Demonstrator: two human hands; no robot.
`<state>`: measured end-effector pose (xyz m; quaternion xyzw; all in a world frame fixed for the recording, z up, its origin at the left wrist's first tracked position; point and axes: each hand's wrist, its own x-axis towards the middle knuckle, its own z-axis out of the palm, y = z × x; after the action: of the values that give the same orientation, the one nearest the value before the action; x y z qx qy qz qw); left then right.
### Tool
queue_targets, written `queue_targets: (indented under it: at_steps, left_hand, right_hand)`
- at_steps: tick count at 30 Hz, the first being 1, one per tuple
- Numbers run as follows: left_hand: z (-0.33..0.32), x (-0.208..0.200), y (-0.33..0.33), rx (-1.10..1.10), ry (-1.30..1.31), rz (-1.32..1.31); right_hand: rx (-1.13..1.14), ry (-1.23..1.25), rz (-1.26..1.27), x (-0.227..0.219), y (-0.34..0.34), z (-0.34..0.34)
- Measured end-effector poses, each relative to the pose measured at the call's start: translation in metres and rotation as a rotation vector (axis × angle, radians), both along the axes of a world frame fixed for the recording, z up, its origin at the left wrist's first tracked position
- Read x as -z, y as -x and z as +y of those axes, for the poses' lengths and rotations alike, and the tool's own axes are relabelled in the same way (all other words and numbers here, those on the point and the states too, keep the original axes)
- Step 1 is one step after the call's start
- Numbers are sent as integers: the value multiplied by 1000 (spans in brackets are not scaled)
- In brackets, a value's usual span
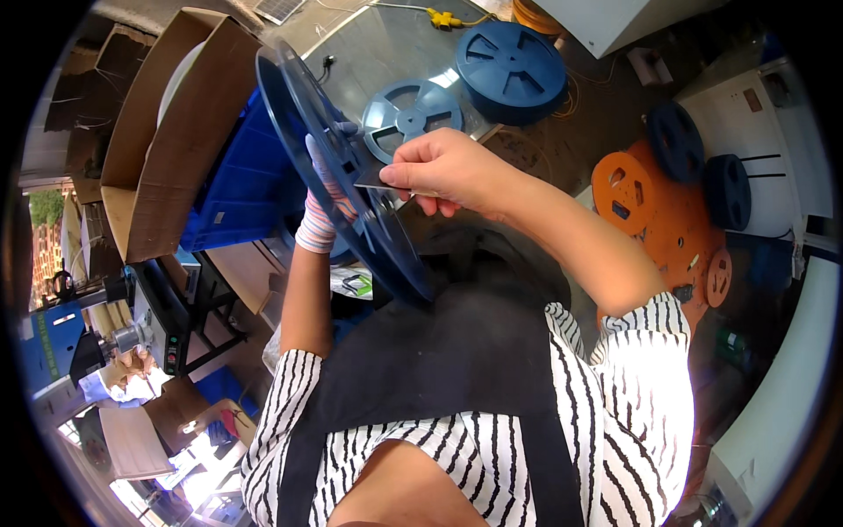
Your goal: The person retrieves blue plastic reels from a rack and a bag, then uses a small metal tool to scrape and smooth the edges of each reel. The person handles the reels one at a time, rotating them to access different edges, and places finished reels on the floor.
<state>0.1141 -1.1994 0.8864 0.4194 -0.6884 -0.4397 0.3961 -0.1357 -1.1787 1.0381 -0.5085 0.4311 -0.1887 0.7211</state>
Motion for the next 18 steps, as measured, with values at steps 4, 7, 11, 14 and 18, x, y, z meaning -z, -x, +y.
queue_targets:
  at_steps: [4,7,11,14,18]
  left_hand:
    - [14,-41,18,73,482,-231]
    - [15,-37,17,46,522,-173]
    - [12,-47,15,62,661,-185]
    - [17,-47,20,42,642,-91]
    - [20,-44,23,64,606,-59]
  right_hand:
    - [-80,112,135,2,3,5]
    - [-112,149,147,8,8,9]
    - [-136,74,196,2,12,15]
    - [-177,60,172,5,23,21]
    - [-135,29,198,-6,38,37]
